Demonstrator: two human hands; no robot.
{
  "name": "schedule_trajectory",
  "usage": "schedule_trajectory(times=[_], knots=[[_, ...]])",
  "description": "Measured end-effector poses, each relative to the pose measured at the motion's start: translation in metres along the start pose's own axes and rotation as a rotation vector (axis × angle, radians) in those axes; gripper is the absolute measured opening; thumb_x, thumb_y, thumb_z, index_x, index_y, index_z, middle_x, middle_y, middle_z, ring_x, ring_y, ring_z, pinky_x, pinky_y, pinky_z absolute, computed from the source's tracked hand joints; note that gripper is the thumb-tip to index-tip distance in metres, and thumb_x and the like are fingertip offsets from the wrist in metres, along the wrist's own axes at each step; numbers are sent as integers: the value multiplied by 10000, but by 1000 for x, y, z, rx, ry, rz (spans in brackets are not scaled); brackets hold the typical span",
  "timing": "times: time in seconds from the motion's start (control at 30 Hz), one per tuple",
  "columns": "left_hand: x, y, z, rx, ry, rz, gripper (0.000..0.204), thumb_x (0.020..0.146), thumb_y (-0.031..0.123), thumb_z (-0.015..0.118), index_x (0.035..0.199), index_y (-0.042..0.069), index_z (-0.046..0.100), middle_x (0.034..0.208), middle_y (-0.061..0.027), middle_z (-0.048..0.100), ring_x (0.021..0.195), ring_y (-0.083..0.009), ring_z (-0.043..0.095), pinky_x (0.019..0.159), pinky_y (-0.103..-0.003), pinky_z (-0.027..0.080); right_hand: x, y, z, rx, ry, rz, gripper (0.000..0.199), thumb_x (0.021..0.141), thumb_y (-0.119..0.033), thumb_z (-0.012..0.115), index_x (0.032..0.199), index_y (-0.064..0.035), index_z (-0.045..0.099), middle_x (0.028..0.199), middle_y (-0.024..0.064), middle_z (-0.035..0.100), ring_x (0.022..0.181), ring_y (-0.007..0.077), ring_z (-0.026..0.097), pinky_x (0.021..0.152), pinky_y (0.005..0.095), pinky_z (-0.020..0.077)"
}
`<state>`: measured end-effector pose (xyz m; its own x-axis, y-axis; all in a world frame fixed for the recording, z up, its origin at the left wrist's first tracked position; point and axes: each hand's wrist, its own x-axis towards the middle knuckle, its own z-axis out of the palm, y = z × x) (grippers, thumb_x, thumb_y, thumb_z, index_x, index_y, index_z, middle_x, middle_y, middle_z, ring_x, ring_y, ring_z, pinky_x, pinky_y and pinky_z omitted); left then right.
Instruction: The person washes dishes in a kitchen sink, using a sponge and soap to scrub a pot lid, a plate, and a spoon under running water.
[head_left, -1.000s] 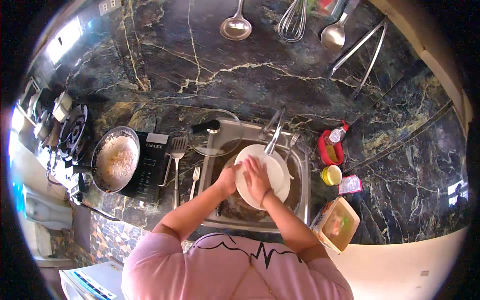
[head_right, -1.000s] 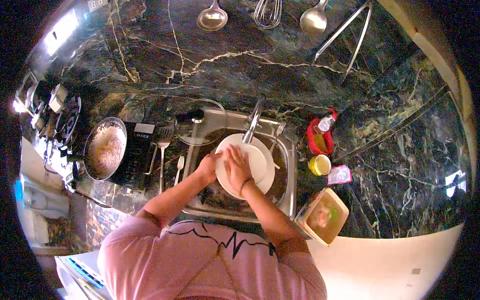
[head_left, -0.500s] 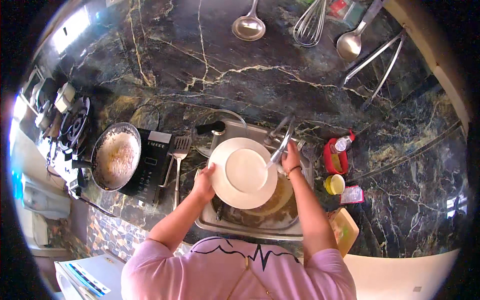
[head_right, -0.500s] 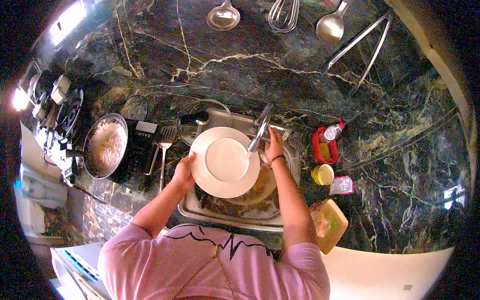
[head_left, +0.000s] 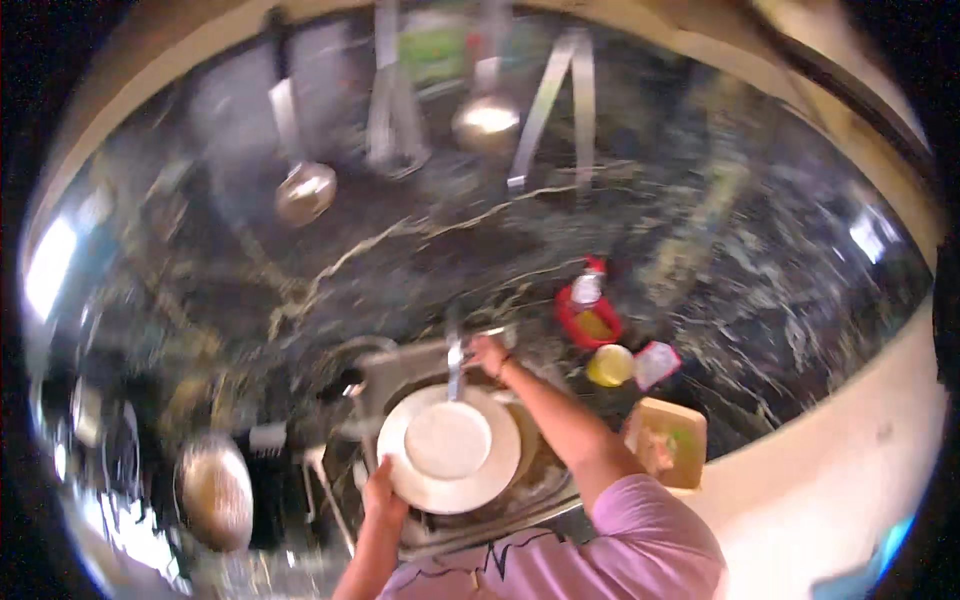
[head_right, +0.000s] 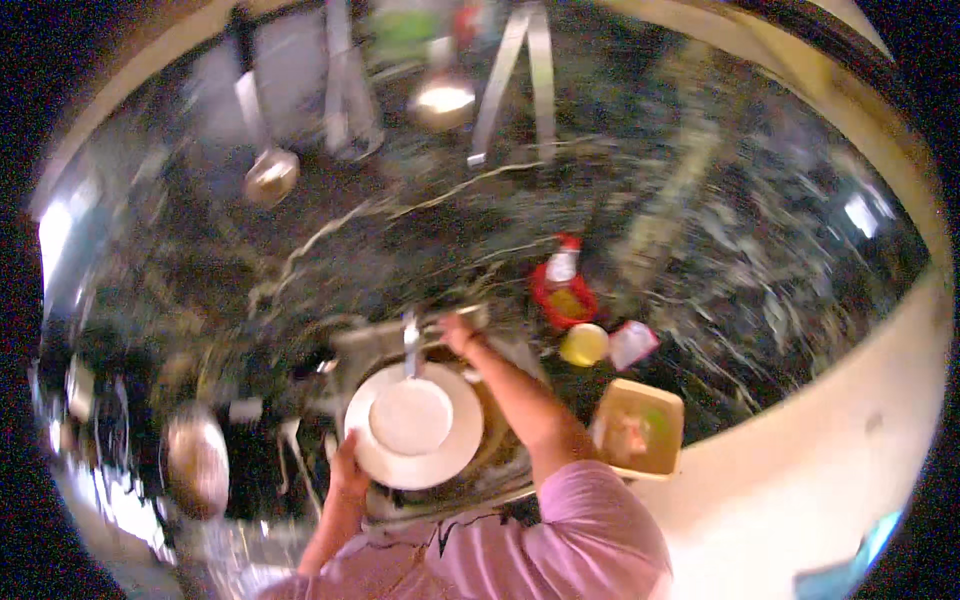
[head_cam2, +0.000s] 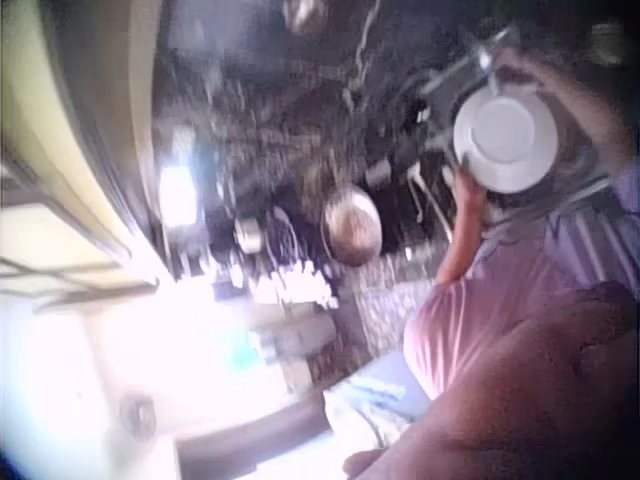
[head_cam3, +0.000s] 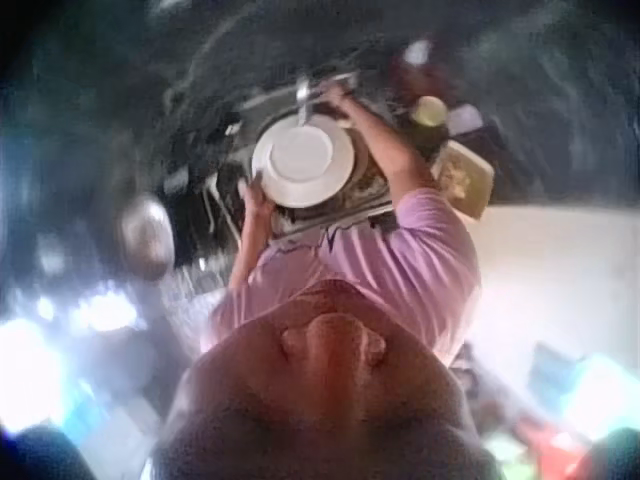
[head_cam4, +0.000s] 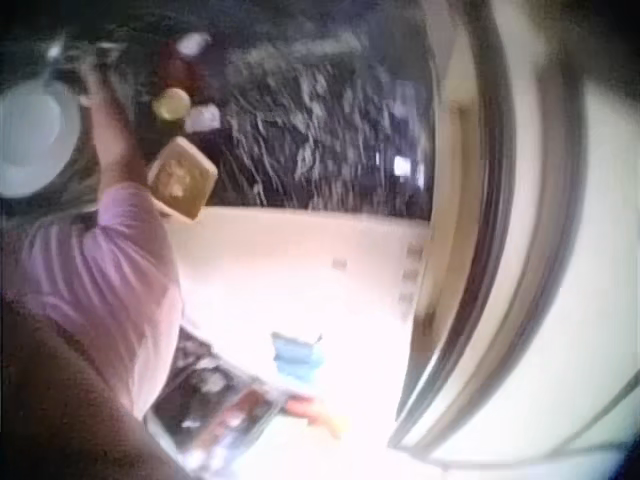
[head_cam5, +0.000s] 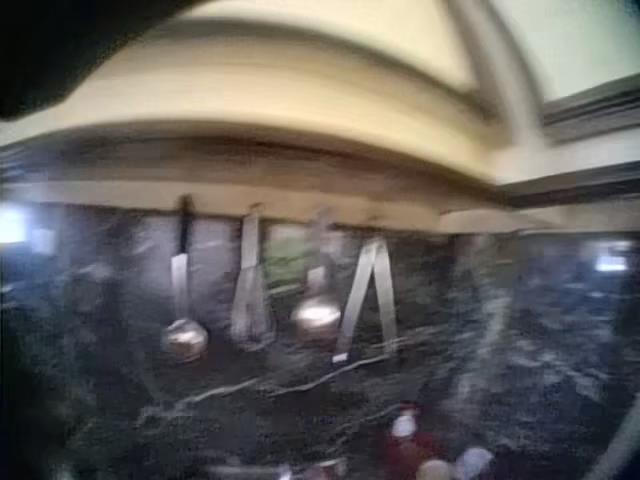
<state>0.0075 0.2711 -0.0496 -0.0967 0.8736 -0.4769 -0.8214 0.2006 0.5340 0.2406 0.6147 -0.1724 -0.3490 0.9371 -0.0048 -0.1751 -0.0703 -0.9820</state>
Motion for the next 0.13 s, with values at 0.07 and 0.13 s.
schedule_trajectory(times=[0.07,0.13], knots=[[9,-7,31,-3,-309,-58,491,909,212,446,1346,21,331,1341,-157,419,1240,-310,397,1063,-463,281,-20,-38,-36,-115,105,-48,296,853,-256,443,1086,-77,409,1072,86,437,944,230,400,803,410,342],[-4,5,54,17,-391,-25,522,924,257,392,1372,18,268,1376,-158,368,1272,-316,349,1081,-457,238,-83,-141,78,-456,-65,-303,616,930,-424,292,1437,-109,140,1484,115,161,1368,312,125,1099,512,64]])
